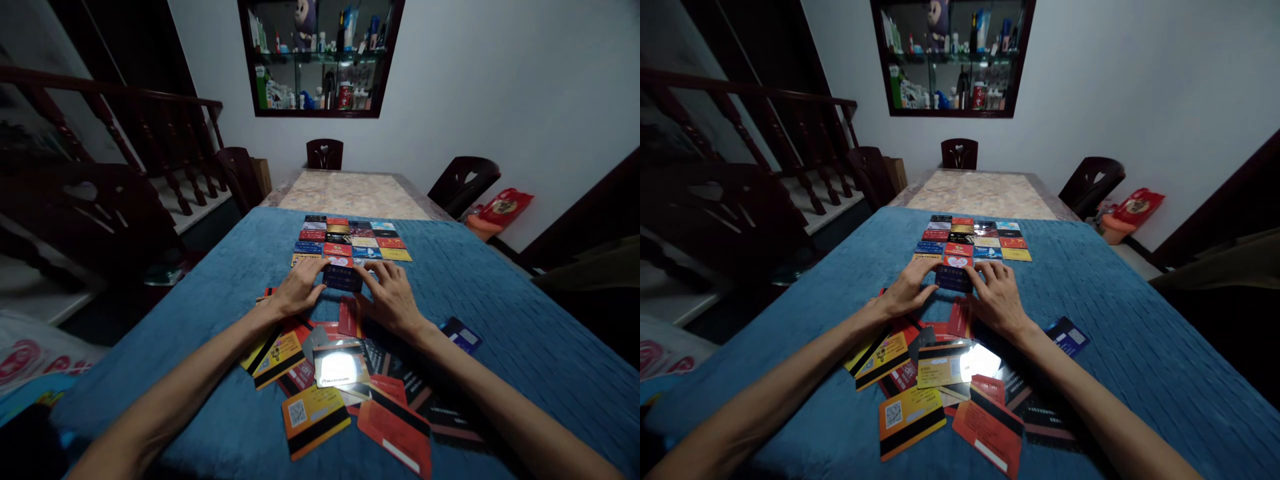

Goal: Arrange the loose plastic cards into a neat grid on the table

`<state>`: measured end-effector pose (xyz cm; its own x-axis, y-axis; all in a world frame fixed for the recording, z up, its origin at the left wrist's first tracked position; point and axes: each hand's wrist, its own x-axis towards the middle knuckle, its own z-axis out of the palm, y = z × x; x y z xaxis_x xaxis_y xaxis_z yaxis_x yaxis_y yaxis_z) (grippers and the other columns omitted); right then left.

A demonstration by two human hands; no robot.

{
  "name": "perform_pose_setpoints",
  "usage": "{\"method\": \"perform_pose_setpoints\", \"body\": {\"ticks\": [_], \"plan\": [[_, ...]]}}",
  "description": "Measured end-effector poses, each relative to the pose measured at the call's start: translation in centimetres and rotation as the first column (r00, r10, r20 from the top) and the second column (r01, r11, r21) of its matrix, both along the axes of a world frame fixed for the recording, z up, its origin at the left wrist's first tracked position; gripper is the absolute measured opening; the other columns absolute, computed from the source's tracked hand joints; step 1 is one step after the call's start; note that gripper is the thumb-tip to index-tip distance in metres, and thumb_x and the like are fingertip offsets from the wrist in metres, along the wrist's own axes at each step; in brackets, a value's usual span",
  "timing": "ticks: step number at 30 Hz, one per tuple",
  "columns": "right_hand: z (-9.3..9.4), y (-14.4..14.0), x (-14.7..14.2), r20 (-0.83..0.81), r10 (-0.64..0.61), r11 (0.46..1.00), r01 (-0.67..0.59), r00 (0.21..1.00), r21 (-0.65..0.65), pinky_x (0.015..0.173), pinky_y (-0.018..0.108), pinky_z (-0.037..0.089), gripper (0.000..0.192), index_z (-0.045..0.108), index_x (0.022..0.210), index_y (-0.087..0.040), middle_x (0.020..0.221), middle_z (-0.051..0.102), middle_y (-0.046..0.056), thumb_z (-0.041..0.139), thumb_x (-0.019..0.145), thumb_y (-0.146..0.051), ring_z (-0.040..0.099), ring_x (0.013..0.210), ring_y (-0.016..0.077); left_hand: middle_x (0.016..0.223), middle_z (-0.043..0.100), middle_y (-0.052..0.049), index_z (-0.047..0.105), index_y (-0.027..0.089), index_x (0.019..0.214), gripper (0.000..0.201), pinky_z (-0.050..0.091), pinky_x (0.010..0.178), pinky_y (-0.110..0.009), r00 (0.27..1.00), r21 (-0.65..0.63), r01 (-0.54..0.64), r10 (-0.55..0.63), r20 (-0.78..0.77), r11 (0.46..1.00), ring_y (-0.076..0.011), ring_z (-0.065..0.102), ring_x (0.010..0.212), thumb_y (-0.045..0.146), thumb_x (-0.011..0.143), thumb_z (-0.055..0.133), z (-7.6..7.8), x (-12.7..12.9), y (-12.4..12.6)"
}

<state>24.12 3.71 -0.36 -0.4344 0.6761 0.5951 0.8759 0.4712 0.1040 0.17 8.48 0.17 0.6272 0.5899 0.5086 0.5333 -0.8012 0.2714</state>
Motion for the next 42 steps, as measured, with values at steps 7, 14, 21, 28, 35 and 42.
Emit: {"method": "perform_pose_setpoints", "body": {"ticks": [7,14,21,28,35,42], "plan": [[-0.3,1.3,-0.5,0.019,0.065,0.998,-0.064,0.998,-0.02,0.084,0.041,0.038,0.047,0.058,0.13,-0.015,0.119,0.06,0.016,0.063,0.086,-0.033,0.047,0.106,0.0307,0.133,0.053,-0.015,0.041,0.017,0.138,0.057,0.046,0.106,-0.049,0.996,0.035,0.006,-0.002,-0.091,0.999,-0.0297,0.052,0.125,0.014,0.085,0.062,0.0,-1.4,0.1],[0.1,4.1,-1.5,0.002,0.155,0.978,-0.153,0.988,-0.144,0.085,0.041,0.043,0.054,0.055,0.134,-0.016,0.122,0.06,0.016,0.065,0.084,-0.034,0.049,0.105,0.0302,0.132,0.054,-0.013,0.047,0.019,0.136,0.057,0.045,0.108,-0.049,0.998,-0.027,-0.016,0.014,-0.057,1.0,-0.0287,0.052,0.124,0.01,0.082,0.062,0.3,-2.9,1.1],[0.3,8.1,-2.7,-0.108,0.194,0.946,-0.215,0.975,-0.242,0.092,0.045,0.045,0.051,0.057,0.131,-0.015,0.123,0.06,0.015,0.066,0.085,-0.034,0.05,0.108,0.0298,0.124,0.056,-0.013,0.052,0.015,0.132,0.052,0.047,0.105,-0.043,0.998,-0.118,-0.058,0.056,-0.02,0.991,-0.0257,0.056,0.116,0.013,0.082,0.062,0.4,-4.3,4.3],[0.7,11.4,-4.6,-0.109,0.103,0.932,-0.134,0.989,-0.338,0.094,0.04,0.043,0.04,0.064,0.124,-0.016,0.126,0.063,0.012,0.065,0.087,-0.032,0.05,0.109,0.0289,0.114,0.059,-0.011,0.058,0.013,0.126,0.047,0.049,0.1,-0.04,0.991,-0.155,-0.131,0.126,-0.044,0.979,-0.0243,0.06,0.106,0.019,0.079,0.063,0.4,-5.2,8.4],[1.1,14.6,-6.3,-0.061,0.002,0.915,-0.026,0.998,-0.403,0.092,0.039,0.043,0.039,0.065,0.126,-0.02,0.13,0.061,0.011,0.063,0.089,-0.033,0.05,0.113,0.0288,0.108,0.06,-0.008,0.064,0.014,0.119,0.045,0.05,0.097,-0.038,0.977,-0.199,-0.206,0.188,-0.103,0.958,-0.0234,0.06,0.1,0.017,0.074,0.061,0.3,-5.4,12.4],[0.6,16.3,-6.8,-0.024,-0.05,0.891,0.034,0.998,-0.452,0.088,0.038,0.043,0.039,0.067,0.124,-0.021,0.13,0.062,0.01,0.063,0.088,-0.036,0.051,0.113,0.0303,0.106,0.062,-0.011,0.067,0.01,0.117,0.045,0.052,0.094,-0.037,0.968,-0.246,-0.232,0.2,-0.15,0.941,-0.0251,0.062,0.098,0.017,0.073,0.061,0.1,-5.1,14.3]]}}
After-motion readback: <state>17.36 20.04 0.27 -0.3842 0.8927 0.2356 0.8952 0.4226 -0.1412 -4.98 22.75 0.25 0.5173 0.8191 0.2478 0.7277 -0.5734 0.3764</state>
